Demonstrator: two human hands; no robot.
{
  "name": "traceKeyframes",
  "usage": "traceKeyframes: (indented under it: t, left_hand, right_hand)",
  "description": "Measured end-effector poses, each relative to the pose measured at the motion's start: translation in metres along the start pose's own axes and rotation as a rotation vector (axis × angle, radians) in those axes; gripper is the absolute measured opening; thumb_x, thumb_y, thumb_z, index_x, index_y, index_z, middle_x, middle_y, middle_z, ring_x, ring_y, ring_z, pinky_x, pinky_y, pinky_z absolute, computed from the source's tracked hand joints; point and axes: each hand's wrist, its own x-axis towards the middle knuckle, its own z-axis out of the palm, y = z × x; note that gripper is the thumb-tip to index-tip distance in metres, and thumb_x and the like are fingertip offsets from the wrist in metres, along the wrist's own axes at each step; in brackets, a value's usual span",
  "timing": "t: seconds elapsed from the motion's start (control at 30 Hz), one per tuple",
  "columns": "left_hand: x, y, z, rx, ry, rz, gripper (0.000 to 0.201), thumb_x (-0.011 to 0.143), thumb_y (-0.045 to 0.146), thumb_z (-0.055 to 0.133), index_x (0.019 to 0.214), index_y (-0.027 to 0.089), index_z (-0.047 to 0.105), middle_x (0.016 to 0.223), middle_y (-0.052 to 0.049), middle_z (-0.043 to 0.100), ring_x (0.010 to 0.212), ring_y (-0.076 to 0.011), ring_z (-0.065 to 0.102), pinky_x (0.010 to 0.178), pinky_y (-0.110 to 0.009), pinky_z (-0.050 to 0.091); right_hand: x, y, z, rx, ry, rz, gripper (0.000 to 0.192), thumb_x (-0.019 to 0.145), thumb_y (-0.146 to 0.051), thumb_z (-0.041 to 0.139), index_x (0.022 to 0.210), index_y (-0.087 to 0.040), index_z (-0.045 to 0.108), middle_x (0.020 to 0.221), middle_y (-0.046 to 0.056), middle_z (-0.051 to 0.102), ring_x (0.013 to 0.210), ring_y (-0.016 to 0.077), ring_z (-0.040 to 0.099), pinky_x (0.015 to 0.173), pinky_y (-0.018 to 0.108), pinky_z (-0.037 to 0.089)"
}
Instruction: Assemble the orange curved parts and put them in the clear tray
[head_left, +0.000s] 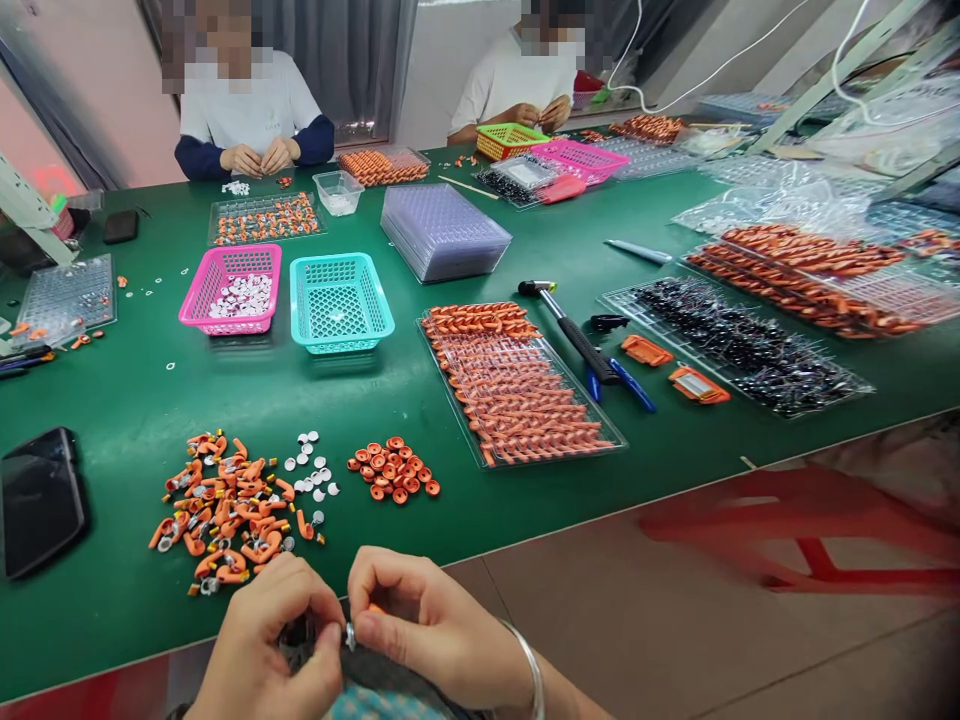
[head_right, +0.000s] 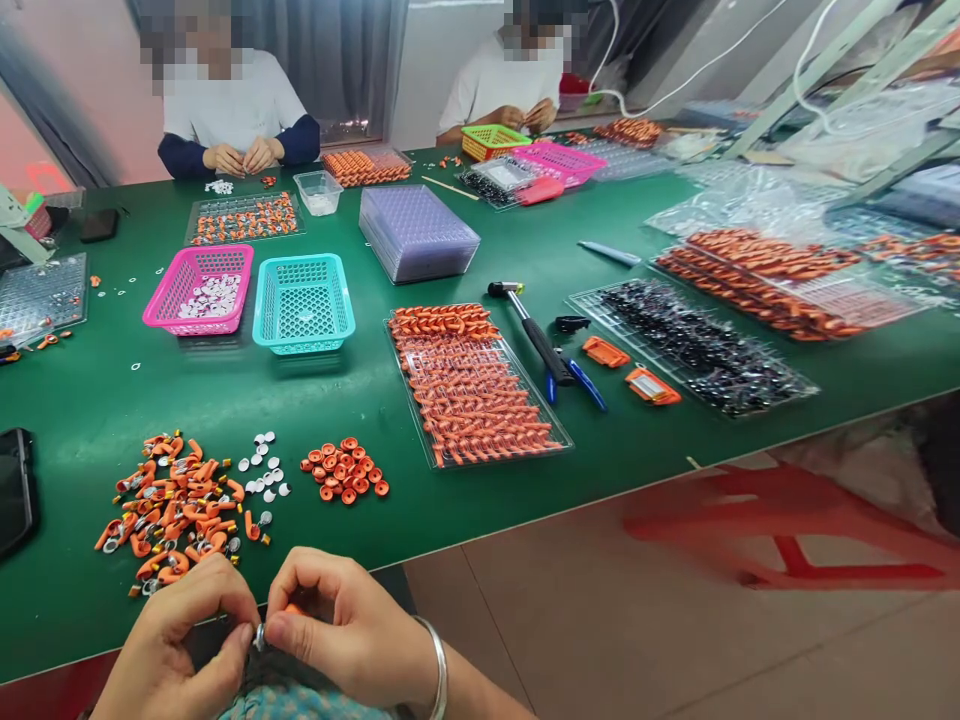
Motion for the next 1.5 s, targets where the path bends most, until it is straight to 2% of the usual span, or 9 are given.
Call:
traceKeyframes:
  t: [0.13, 0.33, 0.57, 0.8, 0.97, 1.07, 1.13, 1.2, 1.5]
  left_hand:
    - [0.001, 0.002, 0.000, 0.014, -0.007, -0.034, 0.017, 0.078, 0.010, 0.049, 0.067, 0.021, 0.055, 0.062, 0.003, 0.059, 0.058, -0.0119, 0.057, 0.053, -0.020, 0.044]
    - [0.000, 0.002, 0.000, 0.063, -0.027, 0.024, 0.013, 0.081, 0.012, 0.051, 0.073, 0.021, 0.055, 0.066, 0.002, 0.061, 0.059, -0.0121, 0.058, 0.054, -0.020, 0.045]
    - [0.001, -0.001, 0.000, 0.002, -0.043, -0.030, 0.015, 0.079, 0.012, 0.051, 0.067, 0.021, 0.054, 0.063, 0.003, 0.059, 0.058, -0.0120, 0.056, 0.053, -0.019, 0.043]
    - [-0.001, -0.006, 0.001, -0.063, -0.113, -0.100, 0.014, 0.075, 0.011, 0.050, 0.066, 0.020, 0.055, 0.063, 0.003, 0.057, 0.058, -0.0126, 0.054, 0.053, -0.021, 0.042]
    - [0.002, -0.016, 0.002, 0.173, -0.102, -0.064, 0.022, 0.081, 0.014, 0.051, 0.060, 0.019, 0.049, 0.062, 0.001, 0.056, 0.061, -0.0158, 0.054, 0.057, -0.027, 0.041]
    - [0.015, -0.029, 0.002, 0.347, -0.050, -0.011, 0.022, 0.085, 0.019, 0.059, 0.063, 0.018, 0.056, 0.072, -0.002, 0.062, 0.070, -0.0201, 0.059, 0.066, -0.034, 0.043]
    - [0.029, -0.036, 0.003, 0.415, 0.014, 0.020, 0.004, 0.084, 0.016, 0.063, 0.084, 0.018, 0.066, 0.089, -0.006, 0.067, 0.084, -0.0239, 0.061, 0.075, -0.039, 0.045]
    - [0.046, -0.040, 0.004, 0.447, 0.026, 0.032, 0.013, 0.086, 0.013, 0.062, 0.096, 0.019, 0.068, 0.098, -0.007, 0.069, 0.091, -0.0254, 0.061, 0.080, -0.041, 0.045]
    - [0.100, -0.043, 0.002, 0.513, -0.172, 0.079, 0.014, 0.078, 0.006, 0.070, 0.079, 0.020, 0.071, 0.078, -0.002, 0.073, 0.079, -0.0230, 0.064, 0.071, -0.033, 0.048]
  right_hand:
    - [0.001, 0.002, -0.002, 0.111, -0.021, 0.044, 0.045, 0.079, -0.056, 0.069, 0.072, -0.015, 0.054, 0.069, -0.003, 0.046, 0.062, 0.0098, 0.037, 0.056, 0.024, 0.030]
    - [0.001, 0.000, 0.000, -0.090, 0.087, -0.029, 0.038, 0.084, -0.050, 0.065, 0.073, -0.015, 0.055, 0.071, -0.002, 0.046, 0.062, 0.0111, 0.038, 0.057, 0.025, 0.031]
    - [-0.001, 0.000, 0.000, -0.128, 0.063, -0.044, 0.034, 0.086, -0.046, 0.062, 0.074, -0.015, 0.056, 0.073, 0.000, 0.047, 0.064, 0.0123, 0.040, 0.058, 0.026, 0.032]
    - [0.002, 0.017, 0.001, 0.281, -0.064, 0.069, 0.044, 0.076, -0.053, 0.074, 0.071, -0.014, 0.056, 0.066, -0.002, 0.049, 0.061, 0.0096, 0.041, 0.058, 0.023, 0.032]
    - [-0.001, 0.023, -0.005, 0.506, -0.081, 0.042, 0.038, 0.076, -0.045, 0.078, 0.071, -0.013, 0.059, 0.068, -0.001, 0.054, 0.059, 0.0099, 0.053, 0.058, 0.022, 0.042]
    - [-0.004, 0.019, -0.012, 0.527, -0.019, -0.015, 0.030, 0.080, -0.038, 0.076, 0.075, -0.013, 0.061, 0.076, 0.003, 0.061, 0.067, 0.0123, 0.060, 0.066, 0.026, 0.048]
    - [-0.005, 0.017, -0.016, 0.527, 0.012, -0.024, 0.027, 0.083, -0.034, 0.075, 0.077, -0.012, 0.061, 0.080, 0.005, 0.064, 0.069, 0.0129, 0.063, 0.068, 0.026, 0.050]
    - [-0.006, 0.018, -0.018, 0.522, 0.033, -0.021, 0.025, 0.084, -0.033, 0.074, 0.077, -0.013, 0.061, 0.079, 0.004, 0.065, 0.067, 0.0123, 0.065, 0.066, 0.025, 0.050]
    - [-0.010, 0.025, -0.027, 0.309, 0.100, 0.022, 0.034, 0.083, -0.043, 0.072, 0.075, -0.013, 0.058, 0.074, 0.001, 0.060, 0.063, 0.0104, 0.059, 0.063, 0.024, 0.045]
